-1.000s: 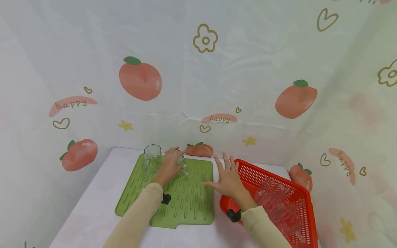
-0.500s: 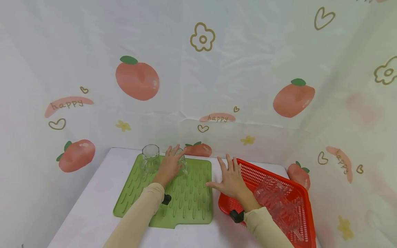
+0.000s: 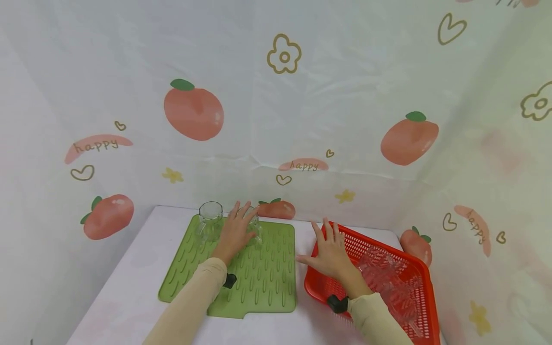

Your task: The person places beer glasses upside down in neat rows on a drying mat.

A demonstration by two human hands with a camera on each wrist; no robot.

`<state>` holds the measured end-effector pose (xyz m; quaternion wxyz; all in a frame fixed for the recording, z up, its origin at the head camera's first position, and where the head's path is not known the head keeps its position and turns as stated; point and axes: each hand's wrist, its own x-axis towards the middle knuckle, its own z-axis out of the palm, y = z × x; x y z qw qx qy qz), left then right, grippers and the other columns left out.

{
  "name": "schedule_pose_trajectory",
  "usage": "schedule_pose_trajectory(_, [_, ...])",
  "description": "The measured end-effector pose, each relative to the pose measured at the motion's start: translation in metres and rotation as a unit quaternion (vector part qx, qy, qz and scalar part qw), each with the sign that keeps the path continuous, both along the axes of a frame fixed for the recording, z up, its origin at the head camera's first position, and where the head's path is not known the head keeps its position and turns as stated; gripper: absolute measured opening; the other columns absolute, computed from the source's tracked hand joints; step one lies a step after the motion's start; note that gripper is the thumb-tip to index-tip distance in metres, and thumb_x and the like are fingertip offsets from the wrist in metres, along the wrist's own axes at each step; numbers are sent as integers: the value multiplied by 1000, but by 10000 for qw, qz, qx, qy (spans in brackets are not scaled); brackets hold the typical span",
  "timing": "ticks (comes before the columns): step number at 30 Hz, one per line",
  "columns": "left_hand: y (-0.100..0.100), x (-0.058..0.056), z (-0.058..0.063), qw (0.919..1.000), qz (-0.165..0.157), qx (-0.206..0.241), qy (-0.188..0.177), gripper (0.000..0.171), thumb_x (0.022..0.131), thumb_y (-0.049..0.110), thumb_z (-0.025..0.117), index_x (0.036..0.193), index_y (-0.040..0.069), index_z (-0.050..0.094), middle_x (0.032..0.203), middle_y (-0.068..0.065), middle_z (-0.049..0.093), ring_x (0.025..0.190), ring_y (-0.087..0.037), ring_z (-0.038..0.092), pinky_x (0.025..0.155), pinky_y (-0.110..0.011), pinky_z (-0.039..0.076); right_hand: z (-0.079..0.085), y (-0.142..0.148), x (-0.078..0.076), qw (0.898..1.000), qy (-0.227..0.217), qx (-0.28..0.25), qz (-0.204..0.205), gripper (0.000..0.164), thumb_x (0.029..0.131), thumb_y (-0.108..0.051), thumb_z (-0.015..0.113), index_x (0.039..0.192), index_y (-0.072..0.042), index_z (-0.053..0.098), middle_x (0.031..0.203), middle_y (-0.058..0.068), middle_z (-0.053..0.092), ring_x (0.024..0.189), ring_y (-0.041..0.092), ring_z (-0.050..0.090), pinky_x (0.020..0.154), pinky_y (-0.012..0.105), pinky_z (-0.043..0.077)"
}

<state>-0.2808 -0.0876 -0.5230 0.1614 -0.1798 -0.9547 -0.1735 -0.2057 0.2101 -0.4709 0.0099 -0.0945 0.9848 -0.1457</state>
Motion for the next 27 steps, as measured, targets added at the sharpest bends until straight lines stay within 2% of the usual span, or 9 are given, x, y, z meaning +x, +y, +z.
schedule_pose_trajectory(5, [-2, 3, 1, 9998, -20, -45, 168, 90, 77, 35, 89, 155, 21, 46, 164, -13, 39, 154, -45, 28, 119, -64, 34, -1, 8, 1, 10000, -42, -19, -84, 115, 80, -71, 71, 165, -15, 18, 172, 22, 4, 156, 54, 3, 122, 74, 10])
schedule_pose_trajectory(12, [-8, 14, 0, 9996, -7, 297, -27, 96, 78, 36, 89, 159, 24, 38, 168, -13, 29, 157, -48, 14, 121, -71, 23, -3, 21, 2, 9991, 375, -154, -111, 112, 81, -72, 70, 163, -13, 22, 171, 22, 10, 154, 54, 10, 122, 73, 15])
schedule_pose_trajectory(17, [-15, 22, 0, 9990, 180, 389, -125, 101, 77, 41, 89, 160, 25, 35, 171, -11, 24, 158, -47, 8, 124, -70, 17, -3, 33, 5, 9987, 395, -212, -259, 112, 80, -72, 71, 163, -13, 23, 170, 22, 9, 154, 55, 8, 121, 75, 14])
schedule_pose_trajectory(27, [-35, 32, -1, 9972, 556, 464, 181, 110, 72, 47, 91, 162, 24, 31, 172, -11, 20, 156, -52, 9, 121, -72, 21, 4, 56, 7, 9977, 413, -286, -464, 113, 80, -71, 71, 164, -17, 18, 169, 23, 11, 154, 55, 7, 118, 78, 14])
